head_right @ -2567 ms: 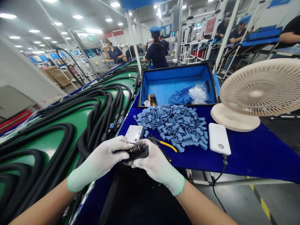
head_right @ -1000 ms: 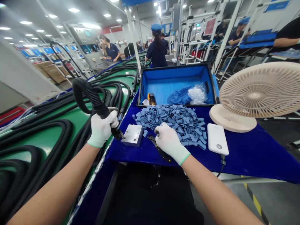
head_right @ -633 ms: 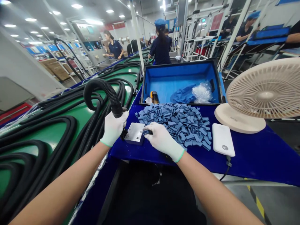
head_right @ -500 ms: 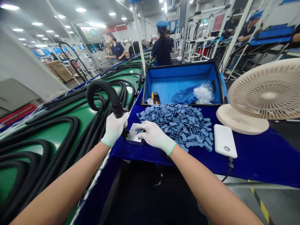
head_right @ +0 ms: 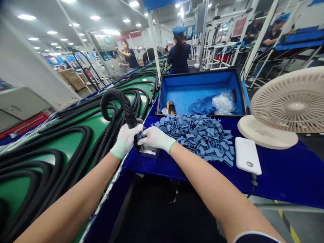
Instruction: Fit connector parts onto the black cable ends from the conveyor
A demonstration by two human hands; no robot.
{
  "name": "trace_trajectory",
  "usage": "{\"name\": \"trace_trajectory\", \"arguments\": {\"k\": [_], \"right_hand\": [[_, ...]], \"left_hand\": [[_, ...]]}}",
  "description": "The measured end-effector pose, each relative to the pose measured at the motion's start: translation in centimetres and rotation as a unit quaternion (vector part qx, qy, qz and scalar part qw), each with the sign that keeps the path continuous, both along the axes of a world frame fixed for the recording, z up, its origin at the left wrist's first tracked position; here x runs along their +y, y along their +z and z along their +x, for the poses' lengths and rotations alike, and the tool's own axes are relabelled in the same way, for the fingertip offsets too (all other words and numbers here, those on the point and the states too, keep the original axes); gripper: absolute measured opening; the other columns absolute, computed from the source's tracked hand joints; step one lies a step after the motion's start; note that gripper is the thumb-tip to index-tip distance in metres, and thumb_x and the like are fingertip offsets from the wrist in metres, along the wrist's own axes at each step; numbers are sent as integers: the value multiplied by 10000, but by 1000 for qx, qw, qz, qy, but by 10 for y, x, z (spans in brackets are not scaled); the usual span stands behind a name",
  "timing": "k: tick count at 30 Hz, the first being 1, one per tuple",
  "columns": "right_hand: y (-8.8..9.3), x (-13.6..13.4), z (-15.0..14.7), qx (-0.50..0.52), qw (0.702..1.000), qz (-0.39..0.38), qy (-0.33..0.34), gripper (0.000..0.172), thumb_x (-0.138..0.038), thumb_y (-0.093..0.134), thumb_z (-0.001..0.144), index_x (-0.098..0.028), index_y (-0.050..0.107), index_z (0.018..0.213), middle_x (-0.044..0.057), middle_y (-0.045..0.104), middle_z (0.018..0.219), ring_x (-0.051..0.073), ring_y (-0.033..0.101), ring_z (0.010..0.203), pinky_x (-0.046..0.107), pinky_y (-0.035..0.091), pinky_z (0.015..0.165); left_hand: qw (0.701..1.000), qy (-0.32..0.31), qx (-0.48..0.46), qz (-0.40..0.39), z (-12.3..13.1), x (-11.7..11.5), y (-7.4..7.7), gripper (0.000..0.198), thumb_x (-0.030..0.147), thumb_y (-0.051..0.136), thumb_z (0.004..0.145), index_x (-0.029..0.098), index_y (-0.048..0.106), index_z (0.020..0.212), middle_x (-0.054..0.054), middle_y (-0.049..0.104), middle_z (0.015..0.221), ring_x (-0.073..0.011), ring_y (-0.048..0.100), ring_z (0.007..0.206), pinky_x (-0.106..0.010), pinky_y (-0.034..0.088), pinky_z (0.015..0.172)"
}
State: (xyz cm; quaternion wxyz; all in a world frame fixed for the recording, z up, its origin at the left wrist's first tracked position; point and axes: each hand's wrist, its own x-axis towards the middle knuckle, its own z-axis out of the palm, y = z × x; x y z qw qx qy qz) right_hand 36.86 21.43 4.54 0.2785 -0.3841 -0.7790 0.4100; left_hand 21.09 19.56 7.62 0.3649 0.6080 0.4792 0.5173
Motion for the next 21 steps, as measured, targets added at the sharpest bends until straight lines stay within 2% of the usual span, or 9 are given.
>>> {"name": "trace_trajectory", "arguments": {"k": [4,7,10,12,14,16,17,19,21], "right_hand": [[1,2,2,3,1000,-8,7,411,-466,742,716,-170,495,574,-74,358,538,85,335,540,253,252,512],[3,-1,4,1,1000,-7,7,420,-496,753,715,-152,555,578,-67,397,530,86,345,540,252,270,510],[4,-7,7,-3,1000,-12,17,407,-528,728,761,-127,700,705,-31,548,581,105,458,555,246,352,537],[4,-10,10,-4,1000,-12,28,408,-536,729,776,-132,763,822,7,671,690,139,576,635,247,427,603],[3,-11,13,-1,999,-11,38,394,-517,739,785,-145,786,908,38,745,824,178,656,756,255,481,701],[1,-10,15,3,999,-9,44,359,-471,734,803,-155,790,964,59,773,930,211,692,855,273,510,792],[-1,-9,15,2,999,-7,46,344,-447,732,810,-158,790,986,67,778,973,223,701,892,283,517,830],[-4,-7,14,-17,999,3,42,330,-412,722,821,-169,783,1036,68,782,1031,230,714,928,291,531,864],[-6,-6,11,-51,998,11,35,321,-388,710,827,-187,779,1068,59,782,1061,226,721,937,290,538,874]], "left_hand": [[1000,-9,4,7,1,-4,6,339,328,747,802,123,683,1063,-53,685,861,-198,629,830,-342,492,844],[1000,-17,1,7,5,-6,8,360,339,761,796,109,686,1062,-62,685,863,-202,632,820,-350,496,836],[1000,-22,-8,4,2,-12,13,428,391,778,793,99,678,1090,-68,687,841,-213,647,803,-360,511,822],[1000,-13,-17,3,-15,-22,19,468,449,760,814,105,663,1116,-63,680,830,-204,643,772,-351,523,788],[999,2,-36,-11,-47,-42,25,489,513,719,844,121,646,1127,-66,676,873,-188,634,747,-330,532,734],[996,29,-56,-60,-94,-75,31,494,557,687,861,130,644,1104,-72,673,907,-171,622,709,-295,526,652],[992,53,-62,-101,-120,-96,34,485,560,697,853,124,654,1060,-69,671,884,-160,610,677,-274,517,614],[974,118,-8,-193,-170,-147,39,480,556,695,854,113,675,1039,-45,647,753,-145,565,575,-236,462,506],[948,198,38,-247,-211,-197,42,495,537,722,824,138,676,1113,-44,674,775,-174,612,612,-251,498,521]]}}
